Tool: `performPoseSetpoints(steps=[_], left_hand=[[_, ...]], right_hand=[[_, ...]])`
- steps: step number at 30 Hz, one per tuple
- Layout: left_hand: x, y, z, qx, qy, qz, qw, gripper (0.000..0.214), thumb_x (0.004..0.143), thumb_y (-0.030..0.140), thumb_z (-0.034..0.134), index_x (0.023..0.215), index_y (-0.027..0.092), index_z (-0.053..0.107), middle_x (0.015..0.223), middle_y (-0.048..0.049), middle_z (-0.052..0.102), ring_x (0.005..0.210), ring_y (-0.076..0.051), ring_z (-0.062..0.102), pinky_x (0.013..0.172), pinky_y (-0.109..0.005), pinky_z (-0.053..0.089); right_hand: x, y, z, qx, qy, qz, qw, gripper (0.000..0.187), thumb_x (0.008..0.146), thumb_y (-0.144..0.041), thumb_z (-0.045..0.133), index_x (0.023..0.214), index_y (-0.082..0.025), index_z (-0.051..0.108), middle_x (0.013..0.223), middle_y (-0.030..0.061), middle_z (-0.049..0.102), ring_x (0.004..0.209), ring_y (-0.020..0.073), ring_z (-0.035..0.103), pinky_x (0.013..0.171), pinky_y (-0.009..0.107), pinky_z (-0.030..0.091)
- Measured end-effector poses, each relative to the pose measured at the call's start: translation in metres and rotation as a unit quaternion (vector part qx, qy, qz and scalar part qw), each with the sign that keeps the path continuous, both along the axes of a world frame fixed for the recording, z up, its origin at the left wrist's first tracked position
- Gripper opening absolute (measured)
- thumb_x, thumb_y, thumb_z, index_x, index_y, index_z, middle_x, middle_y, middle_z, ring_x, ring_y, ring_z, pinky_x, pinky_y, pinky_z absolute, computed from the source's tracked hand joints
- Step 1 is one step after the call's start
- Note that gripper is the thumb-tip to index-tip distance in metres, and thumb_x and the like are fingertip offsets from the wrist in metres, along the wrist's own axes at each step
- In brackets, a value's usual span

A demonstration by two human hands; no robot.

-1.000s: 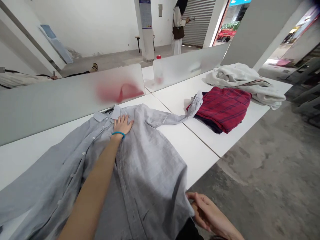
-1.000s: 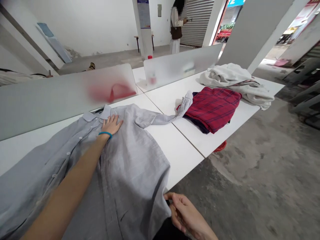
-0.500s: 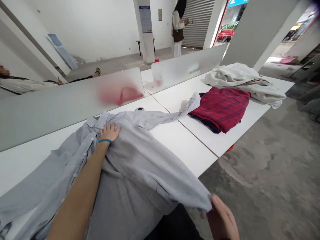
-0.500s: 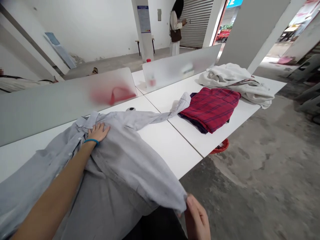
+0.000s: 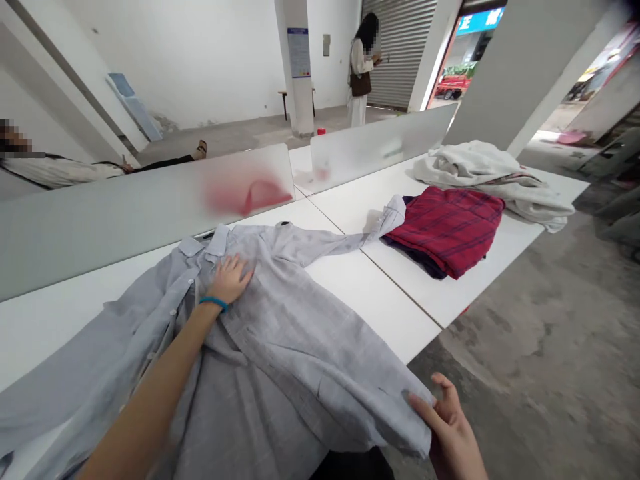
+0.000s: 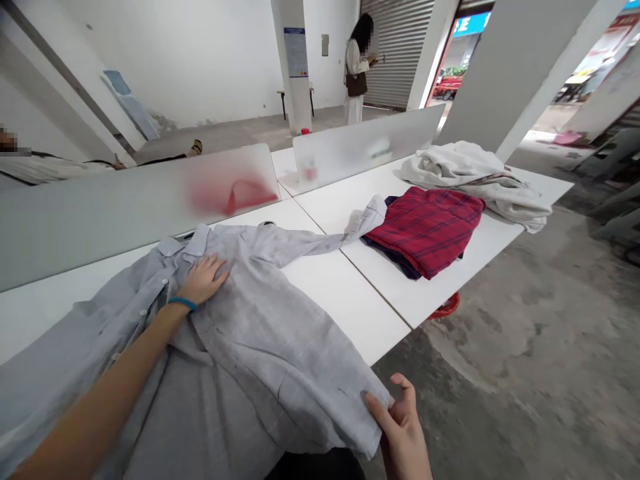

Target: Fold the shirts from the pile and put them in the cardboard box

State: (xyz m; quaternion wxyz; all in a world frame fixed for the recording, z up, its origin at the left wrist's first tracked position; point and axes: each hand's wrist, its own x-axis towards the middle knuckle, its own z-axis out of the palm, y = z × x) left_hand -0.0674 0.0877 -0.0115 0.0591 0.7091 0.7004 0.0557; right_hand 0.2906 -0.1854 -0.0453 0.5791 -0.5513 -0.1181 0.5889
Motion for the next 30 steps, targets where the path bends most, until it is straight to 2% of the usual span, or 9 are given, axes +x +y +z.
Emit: performPoseSetpoints(steps=[3,6,8,11,15,18,22,26,30], left_hand=[[-0.005,-0.085,0.025,-0.017,-0.066,-0.067,0.995,0.043,0.078,0.041,0.046,0.113,0.023,0.063,0.132,-0.0108,0.055,0.123,-0.029,0.048,0.105,-0.041,0.034],[0.007,-0.19,0.044,-0.116,-0.21,-0.02,0.971,0.031,0.076,0.058,0.049,0.093,0.039,0.067,0.099,-0.0038,0.07,0.088,-0.028,0.064,0.08,-0.039,0.049],[0.029,-0.252,0.04,-0.204,-0.33,0.02,0.921,0.031,0.076,0.063,0.051,0.093,0.042,0.066,0.089,-0.0016,0.071,0.081,-0.025,0.064,0.07,-0.037,0.05],[0.076,-0.313,0.005,-0.311,-0.512,0.008,0.801,0.044,0.077,0.066,0.05,0.104,0.036,0.065,0.1,-0.0047,0.07,0.092,-0.023,0.064,0.082,-0.036,0.05],[0.139,-0.331,-0.047,-0.264,-0.664,0.101,0.693,0.067,0.068,0.072,0.057,0.119,0.028,0.056,0.129,-0.0125,0.057,0.109,-0.025,0.059,0.09,-0.037,0.047],[0.173,-0.32,-0.053,-0.228,-0.724,0.126,0.639,0.063,0.064,0.073,0.06,0.101,0.023,0.061,0.112,-0.013,0.065,0.09,-0.023,0.065,0.075,-0.034,0.05],[0.18,-0.311,-0.026,-0.21,-0.696,0.101,0.679,0.05,0.067,0.071,0.058,0.064,0.021,0.054,0.047,0.0002,0.052,0.044,-0.012,0.045,0.049,-0.029,0.037],[0.15,-0.323,0.003,-0.143,-0.682,0.073,0.714,0.049,0.072,0.069,0.055,0.059,0.022,0.049,0.039,0.0067,0.029,0.039,-0.009,0.024,0.044,-0.027,0.022],[0.119,-0.341,0.01,-0.104,-0.656,0.076,0.744,0.049,0.073,0.066,0.055,0.061,0.019,0.051,0.047,0.007,0.026,0.045,-0.008,0.022,0.045,-0.025,0.02]], right_hand=[[0.009,-0.002,-0.013,0.011,0.0,0.026,1.0,0.041,0.072,-0.041,0.064,0.11,-0.031,0.056,0.083,-0.001,0.069,0.066,0.0217,0.064,0.052,0.028,0.046],[0.02,-0.003,-0.025,0.029,0.017,0.051,0.998,0.035,0.065,-0.036,0.059,0.098,-0.026,0.064,0.11,0.0051,0.067,0.091,0.0281,0.064,0.066,0.033,0.05],[0.025,-0.004,-0.03,0.031,-0.019,0.053,0.998,0.039,0.062,-0.03,0.061,0.101,-0.027,0.064,0.117,0.0048,0.065,0.1,0.0278,0.061,0.072,0.031,0.05],[0.028,-0.005,-0.035,0.047,-0.147,0.088,0.984,0.048,0.065,-0.027,0.067,0.113,-0.026,0.062,0.124,0.0055,0.06,0.108,0.0264,0.057,0.078,0.028,0.048],[0.024,-0.002,-0.033,0.093,-0.308,0.117,0.939,0.049,0.066,-0.029,0.067,0.114,-0.023,0.063,0.12,0.0068,0.062,0.106,0.0248,0.057,0.08,0.029,0.047],[0.021,0.002,-0.027,0.129,-0.38,0.099,0.911,0.039,0.067,-0.027,0.063,0.105,-0.02,0.066,0.105,0.007,0.067,0.092,0.023,0.061,0.077,0.03,0.047],[0.023,0.009,-0.019,0.176,-0.495,0.065,0.849,0.032,0.072,-0.025,0.054,0.101,-0.018,0.065,0.095,0.0077,0.066,0.083,0.0215,0.059,0.072,0.03,0.045],[0.026,0.018,-0.019,0.183,-0.61,0.111,0.763,0.042,0.075,-0.025,0.047,0.113,-0.016,0.062,0.094,0.0097,0.059,0.078,0.0205,0.057,0.068,0.031,0.045],[0.031,0.019,-0.019,0.201,-0.625,0.132,0.743,0.038,0.076,-0.023,0.044,0.109,-0.017,0.061,0.082,0.0059,0.063,0.07,0.0189,0.059,0.066,0.029,0.046]])
